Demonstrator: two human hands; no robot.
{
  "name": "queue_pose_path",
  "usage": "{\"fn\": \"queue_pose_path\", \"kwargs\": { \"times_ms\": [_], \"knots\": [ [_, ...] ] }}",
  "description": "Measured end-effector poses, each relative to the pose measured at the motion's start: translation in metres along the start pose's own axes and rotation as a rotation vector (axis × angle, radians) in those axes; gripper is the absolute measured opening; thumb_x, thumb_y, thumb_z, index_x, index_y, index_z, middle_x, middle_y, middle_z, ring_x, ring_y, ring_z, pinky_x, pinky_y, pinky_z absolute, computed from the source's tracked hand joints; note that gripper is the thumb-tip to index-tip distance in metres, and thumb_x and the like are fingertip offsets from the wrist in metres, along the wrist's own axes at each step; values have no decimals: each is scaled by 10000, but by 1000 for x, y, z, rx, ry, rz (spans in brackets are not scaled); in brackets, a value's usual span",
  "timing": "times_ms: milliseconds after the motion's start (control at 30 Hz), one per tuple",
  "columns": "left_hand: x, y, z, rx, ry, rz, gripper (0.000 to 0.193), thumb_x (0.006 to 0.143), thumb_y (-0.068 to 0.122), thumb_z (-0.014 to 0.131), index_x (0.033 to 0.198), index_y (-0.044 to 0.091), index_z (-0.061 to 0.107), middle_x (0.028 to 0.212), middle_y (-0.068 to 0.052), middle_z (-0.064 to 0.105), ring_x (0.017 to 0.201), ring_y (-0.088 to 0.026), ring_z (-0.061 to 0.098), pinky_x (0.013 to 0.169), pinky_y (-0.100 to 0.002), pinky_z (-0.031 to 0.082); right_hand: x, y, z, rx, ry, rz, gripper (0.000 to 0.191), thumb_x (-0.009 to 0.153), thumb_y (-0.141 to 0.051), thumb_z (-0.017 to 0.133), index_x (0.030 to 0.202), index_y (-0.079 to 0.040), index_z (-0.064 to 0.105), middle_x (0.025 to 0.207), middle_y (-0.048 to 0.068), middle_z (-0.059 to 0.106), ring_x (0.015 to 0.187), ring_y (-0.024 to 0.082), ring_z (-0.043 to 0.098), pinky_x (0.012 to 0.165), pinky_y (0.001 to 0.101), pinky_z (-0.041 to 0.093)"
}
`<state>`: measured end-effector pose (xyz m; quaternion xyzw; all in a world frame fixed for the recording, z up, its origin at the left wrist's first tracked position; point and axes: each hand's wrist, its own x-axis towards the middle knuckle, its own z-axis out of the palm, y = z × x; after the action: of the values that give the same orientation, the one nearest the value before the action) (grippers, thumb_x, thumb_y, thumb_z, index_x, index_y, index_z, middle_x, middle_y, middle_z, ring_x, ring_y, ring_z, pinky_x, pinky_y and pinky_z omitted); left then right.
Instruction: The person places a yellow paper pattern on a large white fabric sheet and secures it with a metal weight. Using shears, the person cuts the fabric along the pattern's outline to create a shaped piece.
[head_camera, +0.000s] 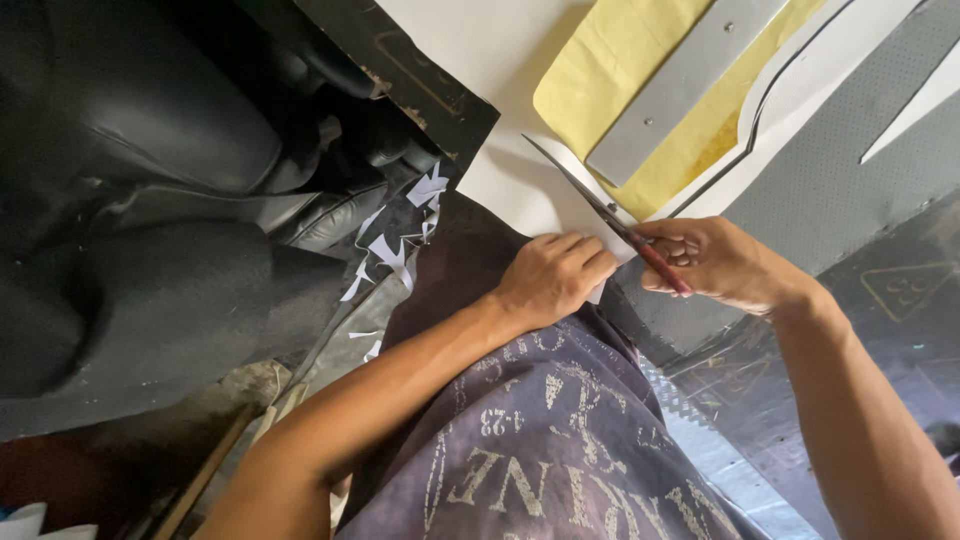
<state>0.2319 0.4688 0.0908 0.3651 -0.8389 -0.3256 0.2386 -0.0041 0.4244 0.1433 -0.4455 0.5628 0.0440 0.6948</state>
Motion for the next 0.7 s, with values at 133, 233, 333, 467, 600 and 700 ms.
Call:
{"fn": "queue_pose_path", "kwargs": {
  "times_ms": [133,233,333,467,600,700],
  "knots": [
    [-6,-3,1,-13,-18,-7,184,872,170,674,1038,98,641,920,-42,639,872,-228,677,740,-386,552,2,-11,6,-70,-19,147,667,743,-261,831,1379,-162,656,775,60,745,645,148,627,608,336,537],
    [-11,-5,3,-6,-4,-10,162,918,153,667,1064,86,642,922,-46,649,863,-221,686,732,-375,560,5,-19,10,-128,14,203,663,756,-286,845,1378,-163,652,820,87,778,663,165,658,646,341,563],
    [-8,-5,8,9,-47,-7,189,943,172,676,1103,88,619,891,-50,653,830,-235,687,742,-391,566,15,-24,10,-84,14,7,732,743,-269,855,1405,-102,590,1029,68,755,847,113,689,757,311,587],
    [3,2,10,10,-19,0,382,926,146,667,1300,135,587,855,-58,652,791,-255,677,723,-400,560,19,-29,-4,-5,-5,-33,745,723,-215,838,1404,-64,575,1087,111,778,840,140,728,742,329,612],
    [14,12,6,39,-48,-24,405,949,158,675,1340,177,571,837,-63,657,783,-263,678,721,-417,552,9,-40,-13,-71,-16,51,659,780,-150,755,1416,-111,591,1011,128,806,741,203,698,681,348,601],
    [16,17,3,-14,-132,-64,344,930,174,699,1264,160,618,865,-70,687,811,-274,689,743,-430,555,3,-50,-17,-117,-63,28,589,833,-100,686,1414,-137,600,955,132,808,732,190,715,664,316,618]
  ]
}}
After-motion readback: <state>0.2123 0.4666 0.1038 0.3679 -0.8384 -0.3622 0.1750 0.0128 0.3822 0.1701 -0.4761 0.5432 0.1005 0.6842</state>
